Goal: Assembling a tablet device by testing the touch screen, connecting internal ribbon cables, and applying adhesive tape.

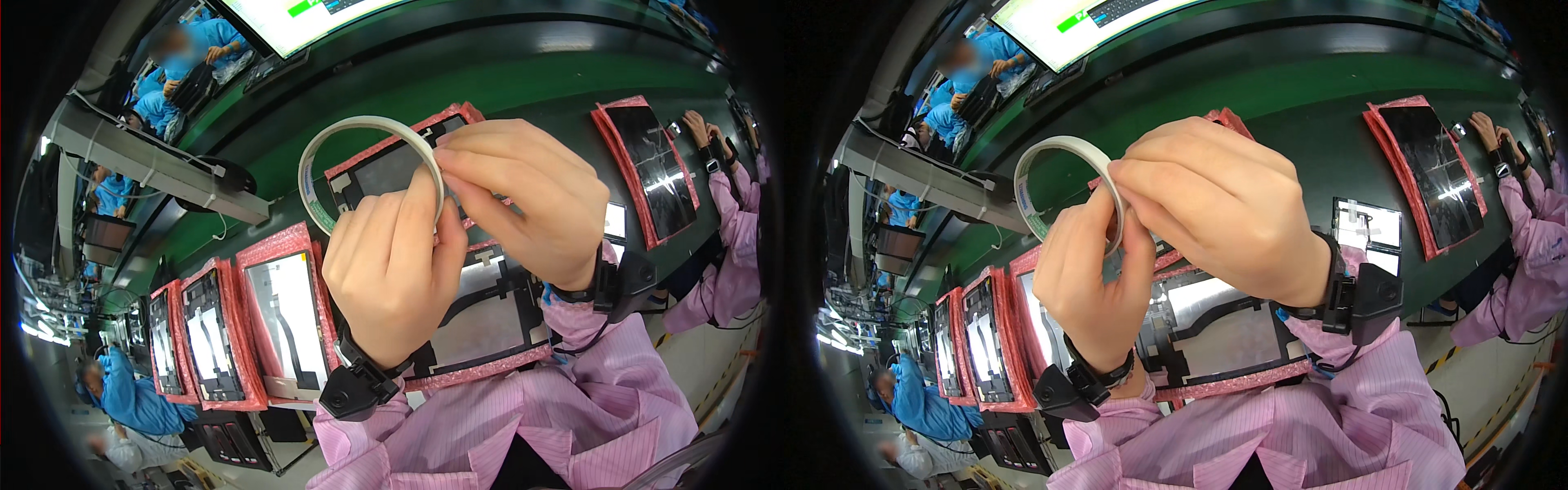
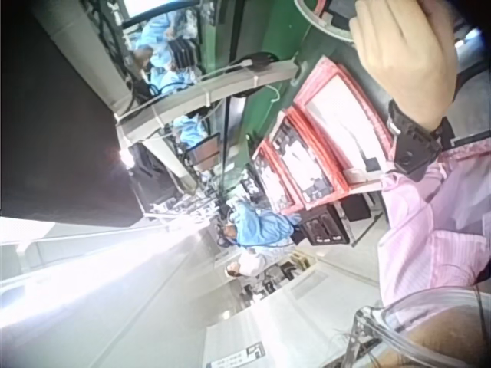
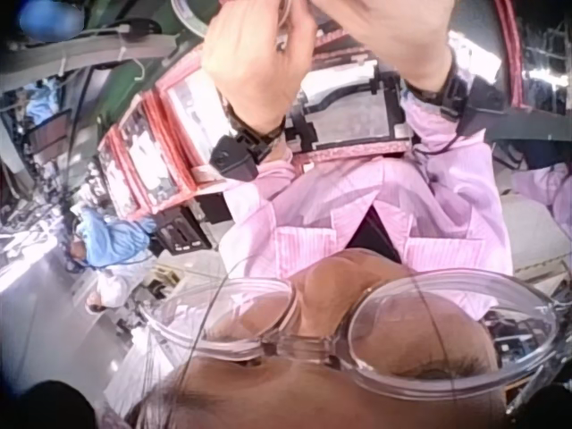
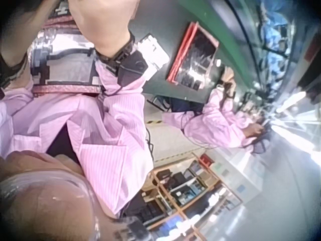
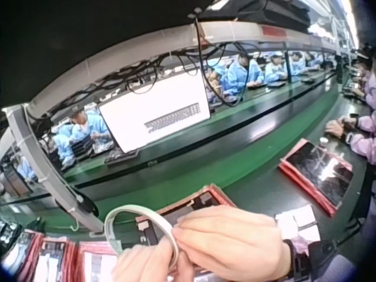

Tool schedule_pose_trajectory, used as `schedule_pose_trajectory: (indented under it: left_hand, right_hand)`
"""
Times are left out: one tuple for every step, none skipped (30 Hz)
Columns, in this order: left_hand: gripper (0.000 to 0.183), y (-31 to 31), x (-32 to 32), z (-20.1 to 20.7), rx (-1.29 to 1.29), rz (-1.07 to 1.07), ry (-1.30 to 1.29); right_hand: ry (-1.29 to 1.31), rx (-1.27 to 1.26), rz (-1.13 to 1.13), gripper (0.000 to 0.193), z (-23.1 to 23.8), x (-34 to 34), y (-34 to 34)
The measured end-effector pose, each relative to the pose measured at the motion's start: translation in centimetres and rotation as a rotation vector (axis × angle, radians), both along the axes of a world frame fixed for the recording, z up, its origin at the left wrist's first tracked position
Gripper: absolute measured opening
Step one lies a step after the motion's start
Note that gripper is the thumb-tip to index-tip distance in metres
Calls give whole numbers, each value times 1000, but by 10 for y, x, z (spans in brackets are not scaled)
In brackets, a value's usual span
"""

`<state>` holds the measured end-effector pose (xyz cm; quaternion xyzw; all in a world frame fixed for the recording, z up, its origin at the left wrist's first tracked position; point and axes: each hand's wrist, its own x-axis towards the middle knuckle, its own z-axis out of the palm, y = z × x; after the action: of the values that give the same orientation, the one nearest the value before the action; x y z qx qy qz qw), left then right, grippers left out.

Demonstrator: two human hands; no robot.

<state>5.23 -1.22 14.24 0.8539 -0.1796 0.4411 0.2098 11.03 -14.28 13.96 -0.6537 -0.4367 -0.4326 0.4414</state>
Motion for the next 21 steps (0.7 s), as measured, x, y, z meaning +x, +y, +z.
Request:
schedule_pose_trajectory:
  left_hand:
    - [21, 0, 0, 1, 12, 14, 10]
    - [21, 0, -1, 1, 11, 15, 11]
    - [22, 0, -1, 1, 24, 21, 15]
    - [23, 0, 0, 1, 37, 27, 18]
    - [23, 0, 0, 0, 35, 27, 20]
    - [24, 0, 1, 0, 43, 14, 20]
    - [24, 1, 1, -1, 50, 1, 20]
    - [24, 1, 1, -1, 48, 1, 22]
    - [22, 3, -1, 3, 39, -22, 69]
    - [20, 6, -3, 6, 29, -45, 117]
    - [20, 10, -4, 9, 30, -42, 116]
    - [19, 16, -3, 10, 12, -91, 125]
    - [19, 23, -3, 11, -5, -140, 134]
    - [13, 29, -4, 16, -41, -171, 196]
    - [11, 34, -3, 18, -77, -261, 246]
    - [10, 38, -1, 19, -113, -351, 296]
    - [10, 41, 1, 19, -115, -358, 296]
    - [9, 47, -1, 19, -162, -413, 367]
    - [8, 53, -1, 18, -208, -468, 438]
    - [7, 61, 3, 12, -237, -526, 429]
    - [11, 60, 1, 13, -330, -496, 507]
  right_hand:
    - [2, -1, 1, 24, 0, 0, 1]
    - [-2, 5, -11, 24, -1, 0, 2]
    - [-6, 9, -24, 24, -1, 1, 3]
    - [-5, 8, -24, 24, -2, 1, 3]
    - [-3, 7, -47, 23, -2, 0, 3]
    - [-2, 7, -70, 23, -2, 0, 3]
    - [-1, 6, -70, 23, -2, 0, 2]
    - [41, -15, -63, 21, -3, 0, 0]
    - [80, -34, -53, 20, -1, 0, -1]
    - [79, -34, -50, 20, 1, -1, -2]
    - [140, -25, 15, 17, 4, -1, -3]
    - [205, -18, 77, 14, 5, -1, -4]
    - [346, -23, 158, 11, 7, -2, -9]
    - [348, -25, 159, 11, 8, -3, -14]
    - [605, -21, 321, 8, 11, -4, -20]
    - [862, -15, 484, 5, 13, -4, -25]
    - [998, -23, 596, 5, 14, -3, -31]
    - [999, -25, 600, 5, 13, -2, -29]
    - [1095, 9, 749, 6, 11, 0, -26]
    - [1189, 45, 898, 7, 10, 1, -25]
    - [1232, 14, 928, 9, 11, 2, -24]
